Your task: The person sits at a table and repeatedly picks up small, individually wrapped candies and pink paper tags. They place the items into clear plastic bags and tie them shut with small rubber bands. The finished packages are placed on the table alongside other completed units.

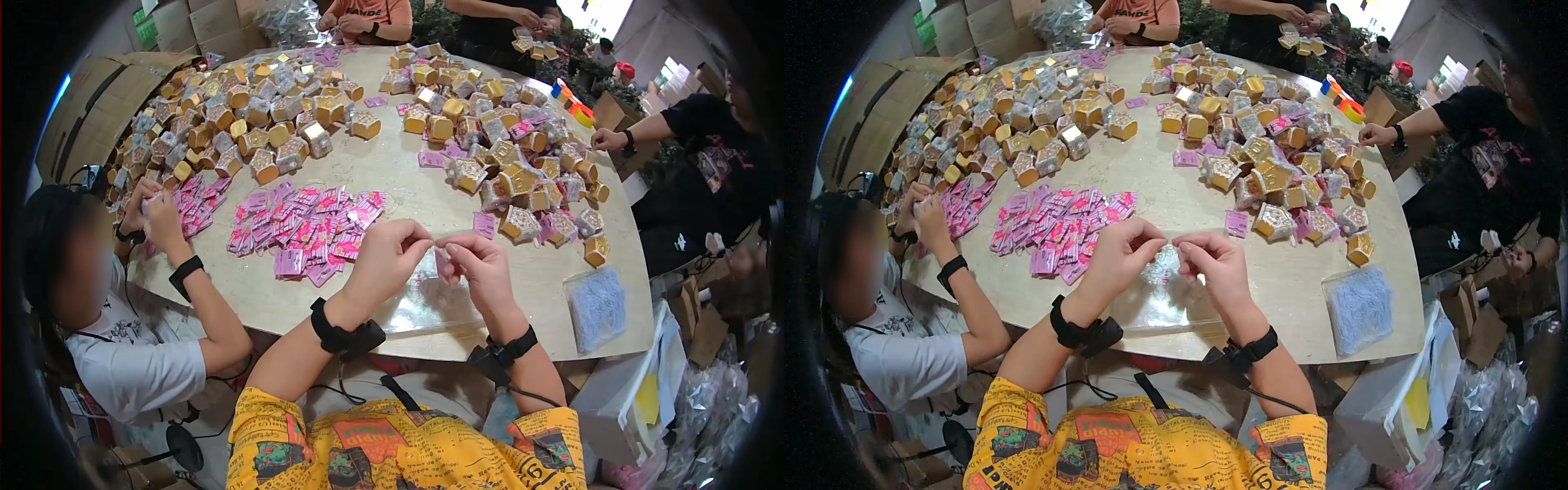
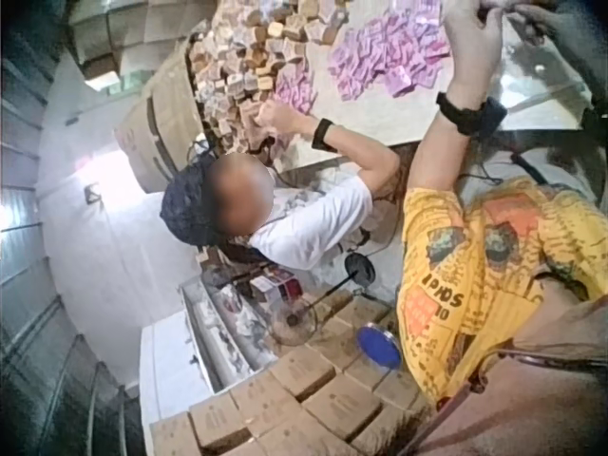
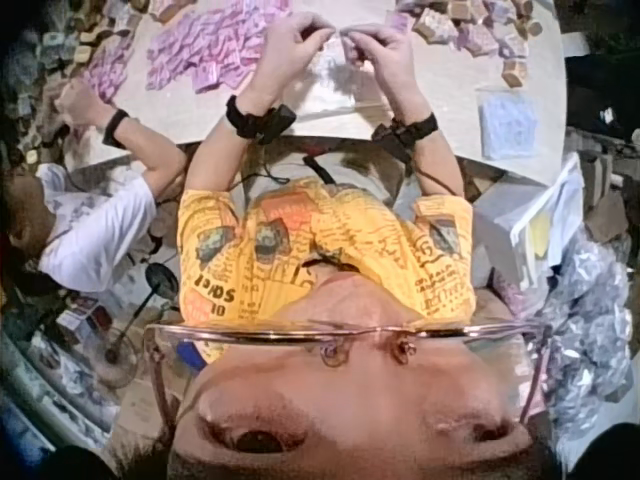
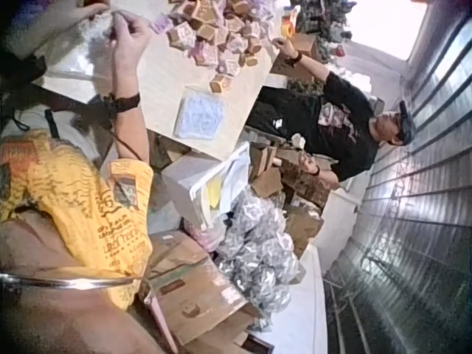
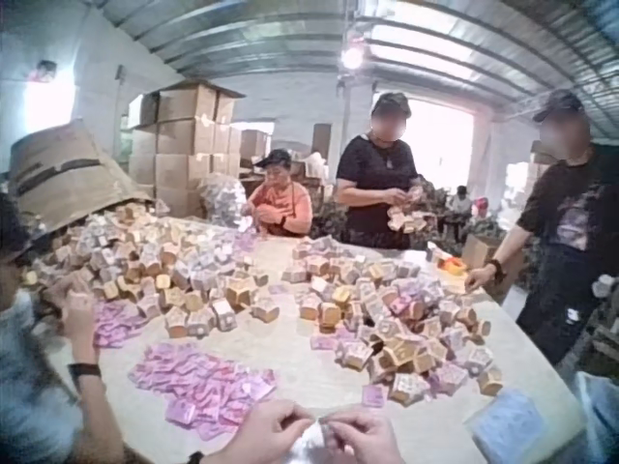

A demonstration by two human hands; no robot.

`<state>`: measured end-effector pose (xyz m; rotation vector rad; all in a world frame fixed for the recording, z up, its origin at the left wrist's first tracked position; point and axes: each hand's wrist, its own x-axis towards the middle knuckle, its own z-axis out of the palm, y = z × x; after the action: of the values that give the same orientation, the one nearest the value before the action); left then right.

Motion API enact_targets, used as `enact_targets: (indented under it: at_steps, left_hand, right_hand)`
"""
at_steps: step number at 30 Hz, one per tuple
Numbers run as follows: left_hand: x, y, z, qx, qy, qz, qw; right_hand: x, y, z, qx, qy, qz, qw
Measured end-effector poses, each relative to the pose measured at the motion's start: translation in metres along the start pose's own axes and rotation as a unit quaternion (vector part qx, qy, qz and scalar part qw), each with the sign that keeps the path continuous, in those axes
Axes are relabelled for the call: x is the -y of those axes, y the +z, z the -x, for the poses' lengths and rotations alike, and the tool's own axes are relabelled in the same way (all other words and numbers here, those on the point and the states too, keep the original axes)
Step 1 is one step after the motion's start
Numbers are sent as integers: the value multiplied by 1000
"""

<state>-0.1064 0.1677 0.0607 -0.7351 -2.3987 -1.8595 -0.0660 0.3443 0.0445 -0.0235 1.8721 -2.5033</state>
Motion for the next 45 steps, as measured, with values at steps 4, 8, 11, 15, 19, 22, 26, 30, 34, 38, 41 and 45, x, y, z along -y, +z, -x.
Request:
enact_targets:
  at_steps: [4,8,11,15,19,22,26,30,34,38,41,45]
  left_hand:
    - [-16,-4,3,12,71,-83,994]
    - [-26,-13,3,86,172,-197,961]
    - [-41,-17,0,106,231,-263,931]
    - [-41,-20,-4,145,282,-311,896]
    - [-36,-17,-5,165,297,-341,876]
    - [-38,-15,-6,180,280,-327,884]
    - [-23,-6,-11,153,93,-152,972]
    - [-3,-11,-23,203,-159,101,961]
    - [0,-10,-31,226,-177,98,953]
    - [-4,-16,-44,306,-136,30,942]
    - [9,-40,-75,250,-54,-144,956]
    - [72,-104,-136,2,-49,-524,851]
  right_hand:
    - [1,-2,2,6,58,-94,994]
    - [7,-8,5,60,77,-93,991]
    - [12,-12,5,91,101,-48,990]
    - [19,-15,4,112,120,20,986]
    - [26,-17,4,140,120,66,981]
    - [34,-13,6,132,102,127,978]
    - [34,-2,12,93,-159,378,907]
    - [33,1,12,89,-404,602,683]
    - [36,4,9,96,-409,649,635]
    - [32,1,3,82,-386,631,668]
    - [39,-1,-1,50,-383,605,696]
    - [34,-7,-5,32,-381,560,736]
